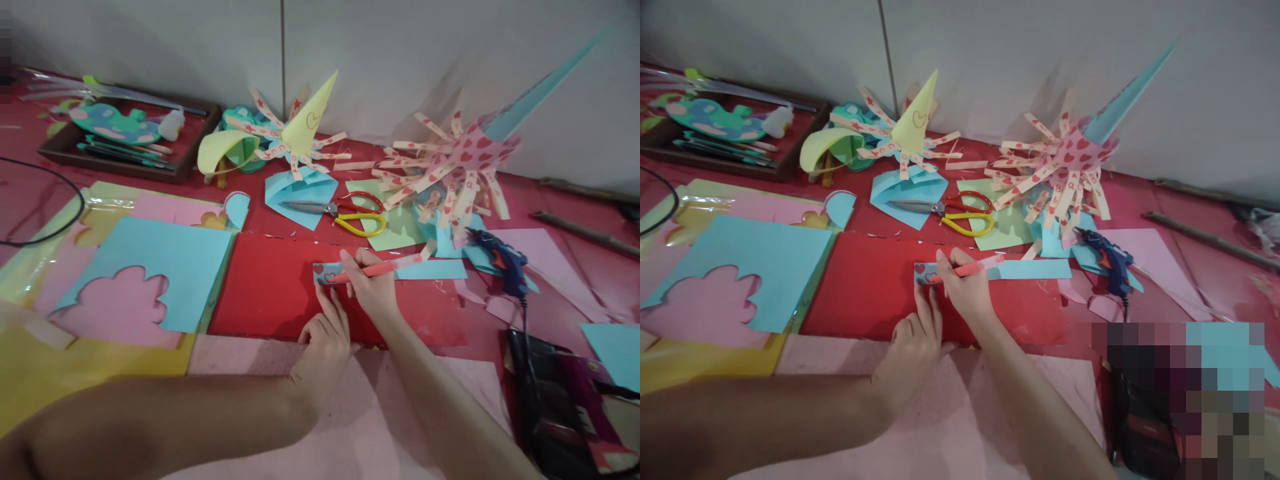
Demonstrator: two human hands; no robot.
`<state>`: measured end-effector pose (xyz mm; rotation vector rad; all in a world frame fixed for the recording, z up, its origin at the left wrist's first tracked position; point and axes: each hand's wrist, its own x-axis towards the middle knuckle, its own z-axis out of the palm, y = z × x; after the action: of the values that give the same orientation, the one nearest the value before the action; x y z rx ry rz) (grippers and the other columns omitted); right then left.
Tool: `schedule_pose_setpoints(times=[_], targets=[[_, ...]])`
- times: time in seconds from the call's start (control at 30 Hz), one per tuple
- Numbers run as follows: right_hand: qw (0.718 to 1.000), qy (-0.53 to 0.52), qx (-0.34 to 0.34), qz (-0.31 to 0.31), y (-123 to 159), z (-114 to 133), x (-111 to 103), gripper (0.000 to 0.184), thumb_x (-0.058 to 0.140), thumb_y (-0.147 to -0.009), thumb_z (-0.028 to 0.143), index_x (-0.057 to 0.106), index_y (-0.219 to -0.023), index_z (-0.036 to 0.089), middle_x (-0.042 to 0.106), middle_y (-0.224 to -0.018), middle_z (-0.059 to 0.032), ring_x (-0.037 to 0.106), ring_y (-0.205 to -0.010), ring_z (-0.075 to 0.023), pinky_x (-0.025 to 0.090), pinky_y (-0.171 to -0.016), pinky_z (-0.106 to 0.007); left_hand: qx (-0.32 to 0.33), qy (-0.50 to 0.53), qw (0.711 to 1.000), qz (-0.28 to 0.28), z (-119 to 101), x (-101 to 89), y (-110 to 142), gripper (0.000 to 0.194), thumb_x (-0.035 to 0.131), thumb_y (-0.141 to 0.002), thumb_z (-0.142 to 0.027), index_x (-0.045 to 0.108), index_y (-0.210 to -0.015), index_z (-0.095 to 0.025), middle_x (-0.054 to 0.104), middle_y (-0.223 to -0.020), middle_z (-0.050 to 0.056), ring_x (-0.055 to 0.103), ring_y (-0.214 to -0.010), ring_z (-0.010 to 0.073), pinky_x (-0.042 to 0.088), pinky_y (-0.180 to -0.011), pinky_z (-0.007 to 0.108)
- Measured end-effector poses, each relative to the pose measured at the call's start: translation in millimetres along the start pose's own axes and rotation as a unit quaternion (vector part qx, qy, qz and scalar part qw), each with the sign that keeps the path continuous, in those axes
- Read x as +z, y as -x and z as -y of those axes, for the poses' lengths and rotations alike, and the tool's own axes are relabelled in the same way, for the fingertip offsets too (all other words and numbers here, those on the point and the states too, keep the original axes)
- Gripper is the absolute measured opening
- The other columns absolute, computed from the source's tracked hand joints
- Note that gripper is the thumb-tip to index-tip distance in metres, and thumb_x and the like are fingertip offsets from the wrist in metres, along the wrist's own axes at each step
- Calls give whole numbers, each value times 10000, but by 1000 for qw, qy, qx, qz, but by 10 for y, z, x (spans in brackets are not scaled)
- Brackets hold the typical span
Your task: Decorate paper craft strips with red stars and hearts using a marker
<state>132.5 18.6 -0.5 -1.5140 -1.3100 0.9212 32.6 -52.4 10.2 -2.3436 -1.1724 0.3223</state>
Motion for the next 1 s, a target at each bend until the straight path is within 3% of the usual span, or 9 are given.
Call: schedule_pose_setpoints(times=[0.37, 0.73, 1.0], targets=[[1000, -12, -13, -19, -16, -25, 10, 412, 485, -823, 309, 249, -502, 207, 300, -417, 80, 285, -387, -57, 267, -409, -217, 1, 18, 1000, -5, 16, 16, -8, 670, 375, -828, -531, 526, -1163, 30, 540, -1128, 324, 513, -437, 130, 362, -402, 276], [1000, -29, 10, 2, -2, 4, 2, 416, 515, -827, 352, 315, -493, 205, 349, -347, 89, 357, -341, -61, 339, -436, -213, 12, -9, 1000, 8, 18, -10, -2, 686, 322, -842, -539, 518, -1172, 30, 541, -1132, 319, 503, -435, 122, 353, -400, 267], [1000, 4, -12, -8, -6, -15, 4, 431, 504, -826, 359, 284, -488, 207, 332, -392, 78, 338, -381, -67, 314, -435, -223, 5, -17, 1000, 7, 16, -5, 12, 644, 307, -855, -519, 522, -1185, -10, 560, -1137, 288, 498, -440, 121, 353, -403, 271]])
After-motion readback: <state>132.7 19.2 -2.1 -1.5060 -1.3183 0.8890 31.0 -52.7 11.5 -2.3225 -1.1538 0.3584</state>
